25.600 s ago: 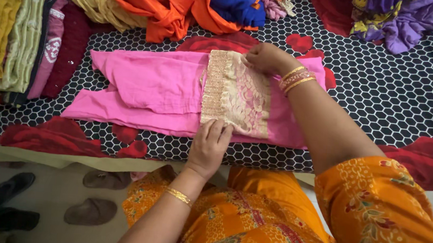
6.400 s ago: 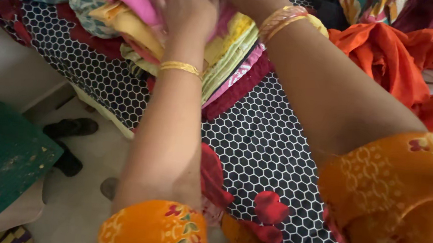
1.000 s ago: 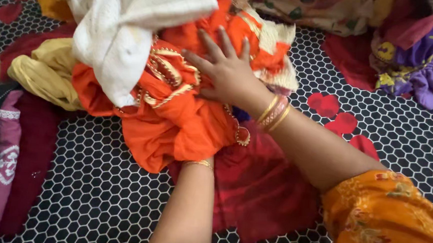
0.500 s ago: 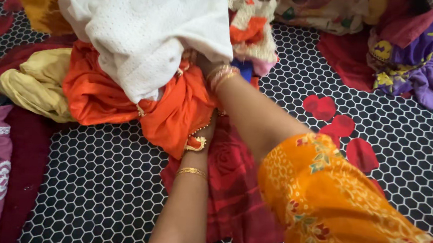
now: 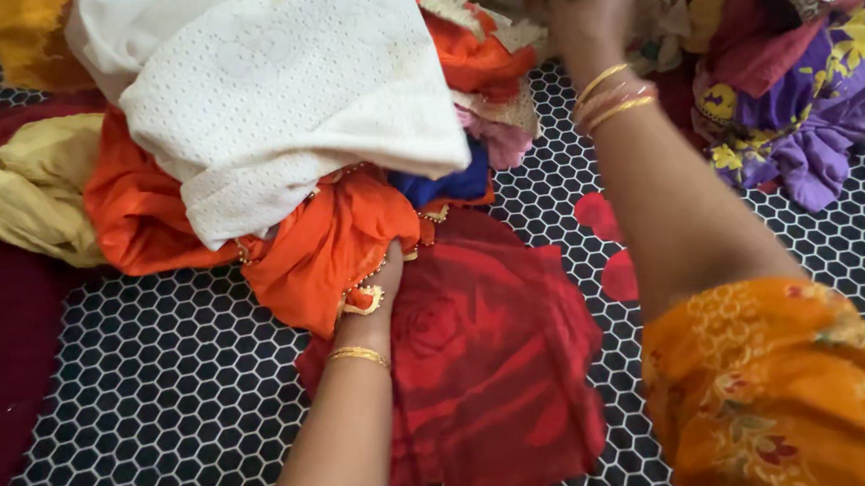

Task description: The person folds a pink garment with gold embroidery on a patterned bedsheet, smoothing and aligning the fabric before folding it into a compact rectangle. The person then briefly handles a cream-colored garment.

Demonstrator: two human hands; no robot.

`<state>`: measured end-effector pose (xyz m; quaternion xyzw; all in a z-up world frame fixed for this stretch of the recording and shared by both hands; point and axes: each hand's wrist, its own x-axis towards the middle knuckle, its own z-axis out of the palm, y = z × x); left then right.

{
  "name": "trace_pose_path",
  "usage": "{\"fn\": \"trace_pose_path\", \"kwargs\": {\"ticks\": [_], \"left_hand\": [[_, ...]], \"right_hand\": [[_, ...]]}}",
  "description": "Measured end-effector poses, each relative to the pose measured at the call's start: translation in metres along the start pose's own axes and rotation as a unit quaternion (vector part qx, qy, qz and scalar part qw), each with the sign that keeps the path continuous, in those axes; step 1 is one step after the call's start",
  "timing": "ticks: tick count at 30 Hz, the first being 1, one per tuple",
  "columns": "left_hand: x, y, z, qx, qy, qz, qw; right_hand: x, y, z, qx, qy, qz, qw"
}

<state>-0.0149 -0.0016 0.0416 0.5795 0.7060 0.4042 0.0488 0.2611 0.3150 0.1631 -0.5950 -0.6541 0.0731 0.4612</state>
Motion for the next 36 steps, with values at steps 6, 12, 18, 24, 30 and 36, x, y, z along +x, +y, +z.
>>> {"fn": "trace_pose_path", "kwargs": {"ticks": [6, 12, 18, 24, 30, 36], "left_hand": [[0.015, 0.007, -0.011, 0.174, 0.141, 0.157, 0.962], [0.065, -0.006, -0.056, -0.208, -0.392, 0.381, 0.811], [0.011, -0.025, -0.01, -0.018, -0.122, 0.216, 0.969], [-0.011, -0.009, 0.011, 0.044, -0.041, 0.085, 0.995], [-0.042, 0.01, 0.006, 0.125, -0.016, 0.07, 0.99], [-0.083, 0.007, 0.004, 0.07, -0.136, 0.02, 0.988]], "right_hand": [[0.01, 0.055, -0.004, -0.073, -0.007, 0.038, 0.997], [-0.01, 0.039, -0.014, -0.097, -0.031, -0.01, 0.995], [-0.099, -0.018, -0.067, -0.154, -0.101, -0.045, 0.982], [-0.206, -0.054, -0.121, 0.089, -0.191, -0.052, 0.976], [-0.179, -0.037, -0.139, 0.469, -0.128, 0.173, 0.857], [-0.139, -0.019, -0.142, 0.442, -0.106, 0.107, 0.884]]}}
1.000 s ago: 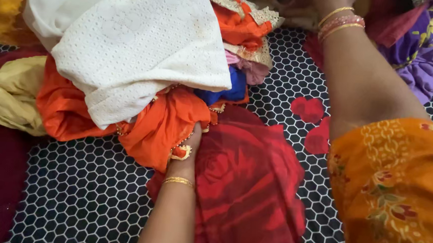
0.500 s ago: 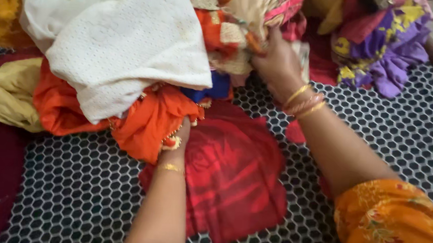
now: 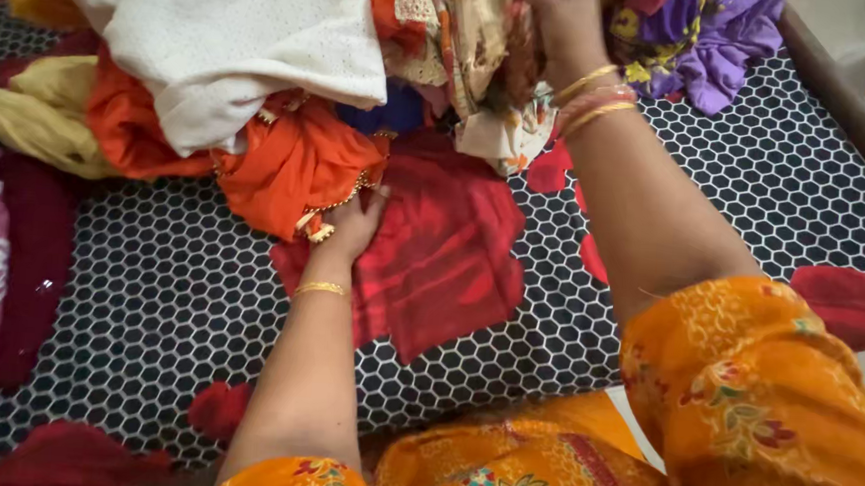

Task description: The person folds a pink garment with gold embroidery on a patterned bedsheet, smoothing and aligning the fabric before folding it into a compact rectangle. The person then briefly handles a cream-colored garment.

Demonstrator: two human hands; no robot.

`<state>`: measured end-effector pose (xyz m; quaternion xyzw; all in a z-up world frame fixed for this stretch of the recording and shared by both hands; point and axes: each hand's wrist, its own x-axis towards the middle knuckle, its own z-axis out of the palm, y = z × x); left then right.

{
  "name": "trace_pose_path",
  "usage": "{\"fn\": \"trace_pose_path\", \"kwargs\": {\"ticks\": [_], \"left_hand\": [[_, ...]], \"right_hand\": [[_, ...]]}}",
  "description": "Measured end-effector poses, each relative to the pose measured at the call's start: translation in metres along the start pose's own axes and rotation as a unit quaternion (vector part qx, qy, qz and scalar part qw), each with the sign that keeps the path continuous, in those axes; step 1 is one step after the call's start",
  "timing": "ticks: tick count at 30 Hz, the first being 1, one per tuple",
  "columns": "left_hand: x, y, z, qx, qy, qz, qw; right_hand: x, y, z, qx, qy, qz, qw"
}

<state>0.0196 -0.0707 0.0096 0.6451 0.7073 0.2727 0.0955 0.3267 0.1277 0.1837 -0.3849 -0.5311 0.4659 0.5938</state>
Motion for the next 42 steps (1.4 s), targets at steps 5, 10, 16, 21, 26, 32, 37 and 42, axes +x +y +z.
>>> {"fn": "trace_pose_path", "kwargs": {"ticks": [5, 10, 16, 21, 26, 32, 37, 42], "left_hand": [[-0.013, 0.016, -0.013, -0.072, -0.059, -0.016, 0.996], [-0.049, 0.069, -0.05, -0.597, -0.118, -0.048, 0.792], [-0.085, 0.134, -0.044, -0.611, -0.21, 0.004, 0.764], [-0.102, 0.13, -0.062, -0.583, -0.168, 0.061, 0.793], [-0.12, 0.142, -0.1, -0.329, -0.129, 0.154, 0.923], [-0.091, 0.165, -0.159, 0.094, 0.187, 0.309, 0.928], [-0.093, 0.157, -0.152, 0.113, 0.184, 0.11, 0.97], [-0.147, 0.156, -0.077, 0.014, 0.221, 0.216, 0.951]], "right_hand": [[-0.097, -0.046, 0.005, -0.082, -0.135, -0.08, 0.984], [-0.275, -0.079, 0.045, -0.206, -0.237, 0.155, 0.937], [-0.352, -0.117, 0.035, -0.39, -0.493, -0.026, 0.777], [-0.356, -0.126, -0.002, -0.218, -0.564, -0.015, 0.796], [-0.324, -0.111, -0.072, -0.021, -0.062, -0.025, 0.998], [-0.312, -0.092, -0.072, -0.335, -0.092, 0.07, 0.935], [-0.311, -0.065, -0.073, -0.351, -0.058, -0.038, 0.934], [-0.26, -0.051, -0.094, -0.398, -0.015, -0.198, 0.896]]}}
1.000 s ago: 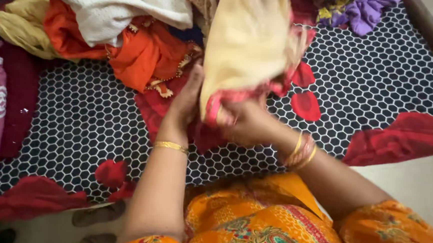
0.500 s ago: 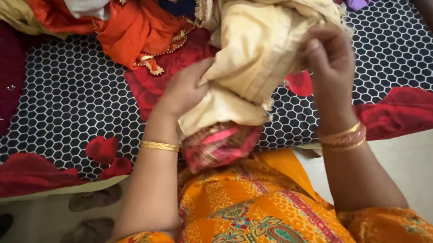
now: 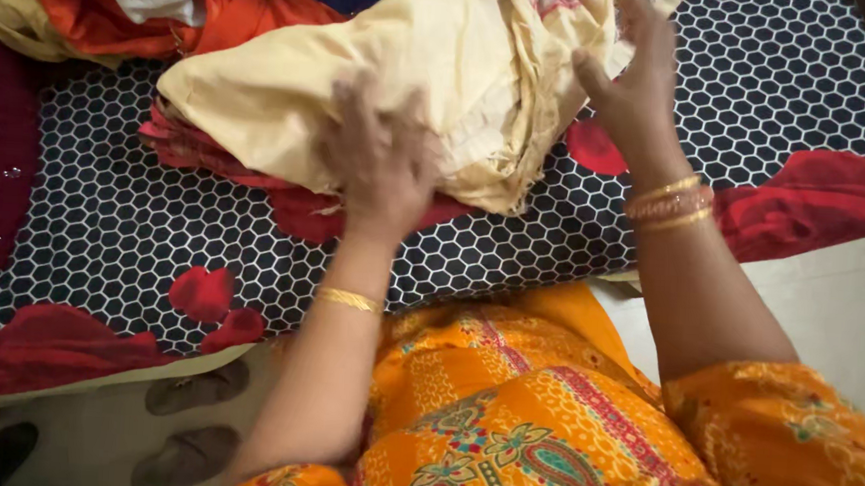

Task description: The person folds a pink garment with gold embroidery on a patterned bedsheet, smoothing and aligning the fabric before folding it into a compact rectangle. The person then briefly handles a cream-colored garment.

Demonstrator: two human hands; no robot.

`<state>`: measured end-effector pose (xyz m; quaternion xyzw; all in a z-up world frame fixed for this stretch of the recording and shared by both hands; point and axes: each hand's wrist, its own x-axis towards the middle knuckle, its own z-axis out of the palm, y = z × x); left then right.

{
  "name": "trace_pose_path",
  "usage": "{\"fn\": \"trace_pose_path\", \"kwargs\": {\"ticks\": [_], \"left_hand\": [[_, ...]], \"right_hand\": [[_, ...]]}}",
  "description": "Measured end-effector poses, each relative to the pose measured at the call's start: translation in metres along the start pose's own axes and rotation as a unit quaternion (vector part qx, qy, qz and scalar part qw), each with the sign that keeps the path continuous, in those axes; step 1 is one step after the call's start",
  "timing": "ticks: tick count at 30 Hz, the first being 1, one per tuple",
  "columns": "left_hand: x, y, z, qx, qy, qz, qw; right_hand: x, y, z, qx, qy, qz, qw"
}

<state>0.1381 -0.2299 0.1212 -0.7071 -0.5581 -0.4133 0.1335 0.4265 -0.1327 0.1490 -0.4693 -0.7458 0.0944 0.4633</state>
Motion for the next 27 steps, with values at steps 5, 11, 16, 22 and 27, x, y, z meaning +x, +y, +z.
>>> {"fn": "trace_pose_path", "kwargs": {"ticks": [5, 11, 16, 22, 27], "left_hand": [[-0.026, -0.004, 0.003, 0.003, -0.117, -0.032, 0.993], [0.016, -0.018, -0.028, 0.007, -0.04, -0.009, 0.999], [0.035, -0.028, -0.05, -0.046, 0.016, -0.124, 0.991], [0.052, -0.011, -0.08, -0.048, -0.018, -0.133, 0.99], [0.048, 0.019, -0.078, -0.026, -0.111, -0.027, 0.993]], "right_hand": [[0.0, -0.013, 0.034, 0.095, -0.132, 0.223, 0.961], [-0.009, -0.042, 0.01, 0.135, -0.152, 0.254, 0.946], [-0.016, -0.051, -0.018, 0.137, -0.29, 0.209, 0.924], [-0.022, -0.081, -0.017, 0.103, -0.062, 0.112, 0.986], [-0.024, -0.098, -0.003, 0.053, -0.046, -0.117, 0.991]]}}
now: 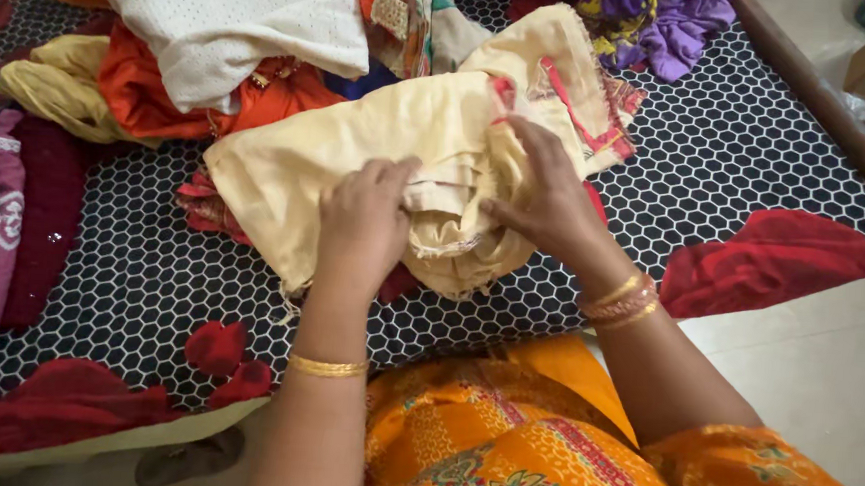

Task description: The person folds a pink garment with gold embroidery on a patterned bedsheet, smoothing and aligning the fabric before folding it into a compact rectangle. The person then briefly handles a cream-colored garment.

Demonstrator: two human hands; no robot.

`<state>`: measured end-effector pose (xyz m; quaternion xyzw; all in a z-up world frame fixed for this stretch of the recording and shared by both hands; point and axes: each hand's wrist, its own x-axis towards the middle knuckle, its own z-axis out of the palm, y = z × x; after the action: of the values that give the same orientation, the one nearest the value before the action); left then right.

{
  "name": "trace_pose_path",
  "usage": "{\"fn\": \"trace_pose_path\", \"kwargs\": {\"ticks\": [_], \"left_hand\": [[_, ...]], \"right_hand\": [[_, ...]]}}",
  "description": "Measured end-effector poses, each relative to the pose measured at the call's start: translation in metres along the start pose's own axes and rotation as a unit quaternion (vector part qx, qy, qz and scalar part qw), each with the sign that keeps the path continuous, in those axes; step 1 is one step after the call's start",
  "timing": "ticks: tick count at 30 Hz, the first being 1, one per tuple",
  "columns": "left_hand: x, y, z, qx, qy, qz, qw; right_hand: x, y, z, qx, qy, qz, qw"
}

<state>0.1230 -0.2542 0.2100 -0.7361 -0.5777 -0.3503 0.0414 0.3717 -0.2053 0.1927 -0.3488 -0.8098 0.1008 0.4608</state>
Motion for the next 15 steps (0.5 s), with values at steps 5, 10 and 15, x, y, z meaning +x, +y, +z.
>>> {"fn": "trace_pose_path", "kwargs": {"ticks": [5, 10, 15], "left_hand": [[-0.009, -0.014, 0.009, -0.04, -0.008, -0.111, 0.993], [-0.015, -0.019, 0.013, -0.095, 0.136, -0.112, 0.98], [-0.005, 0.032, -0.004, -0.175, 0.16, 0.058, 0.97]], "right_hand": [[0.002, 0.016, -0.032, -0.141, -0.07, 0.253, 0.955], [-0.019, 0.027, -0.094, -0.326, -0.251, 0.293, 0.863], [-0.008, -0.003, -0.066, -0.169, -0.108, 0.025, 0.979]]}}
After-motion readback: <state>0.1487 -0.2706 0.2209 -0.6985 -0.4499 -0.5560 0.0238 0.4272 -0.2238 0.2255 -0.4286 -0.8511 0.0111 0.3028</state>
